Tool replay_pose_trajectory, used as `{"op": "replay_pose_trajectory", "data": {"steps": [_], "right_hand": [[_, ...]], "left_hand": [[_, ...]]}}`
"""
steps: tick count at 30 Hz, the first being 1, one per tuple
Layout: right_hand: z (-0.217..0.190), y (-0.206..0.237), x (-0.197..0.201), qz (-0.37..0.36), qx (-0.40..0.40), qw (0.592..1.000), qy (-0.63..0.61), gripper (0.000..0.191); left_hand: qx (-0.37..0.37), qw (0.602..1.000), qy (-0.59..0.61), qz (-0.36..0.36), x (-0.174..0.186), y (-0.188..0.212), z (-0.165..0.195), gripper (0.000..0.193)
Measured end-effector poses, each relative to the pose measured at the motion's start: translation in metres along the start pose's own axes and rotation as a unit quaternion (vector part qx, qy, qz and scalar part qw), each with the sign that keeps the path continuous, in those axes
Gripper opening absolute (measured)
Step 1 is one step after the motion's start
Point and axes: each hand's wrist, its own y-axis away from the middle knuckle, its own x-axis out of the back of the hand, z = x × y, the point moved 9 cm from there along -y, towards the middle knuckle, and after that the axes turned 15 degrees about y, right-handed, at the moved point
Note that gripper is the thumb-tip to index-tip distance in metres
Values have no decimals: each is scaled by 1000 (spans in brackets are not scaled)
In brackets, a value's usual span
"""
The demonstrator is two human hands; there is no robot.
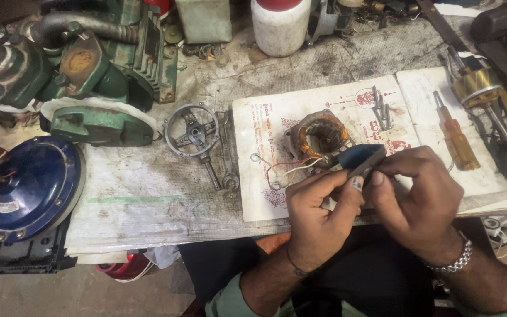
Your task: The person fits a dark curved pad around the copper winding of a motor stator on a cluttered workbench, pressing and shaping it with both hands. They repeatedly reposition the pad and a small rectangular block, adjusting the fit against the winding throughout the clip.
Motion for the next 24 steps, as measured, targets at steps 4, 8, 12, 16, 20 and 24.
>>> {"op": "replay_pose_trajectory", "data": {"steps": [4, 8, 12, 16, 20, 24], "right_hand": [[-3, -3, -1, 5, 21, 1000, -4, 18], [5, 1, -3, 1, 22, 1000, 15, 19], [8, 7, -2, 5, 30, 1000, 7, 19], [7, 8, -2, 2, 29, 999, 15, 20], [4, 8, -2, 0, 48, 999, 12, 20], [10, 5, -1, 9, 31, 999, 23, 19]], "left_hand": [[-4, 1000, -2, 0, 2, -2, 4, 13], [21, 1000, 20, 3, -1, 0, -9, 15], [12, 1000, 16, 0, -3, 3, -14, 14], [14, 1000, 23, -2, -3, 4, -16, 13], [-14, 1000, 12, -2, -4, 5, -17, 11], [18, 999, 26, 7, -6, 3, -26, 12]]}}
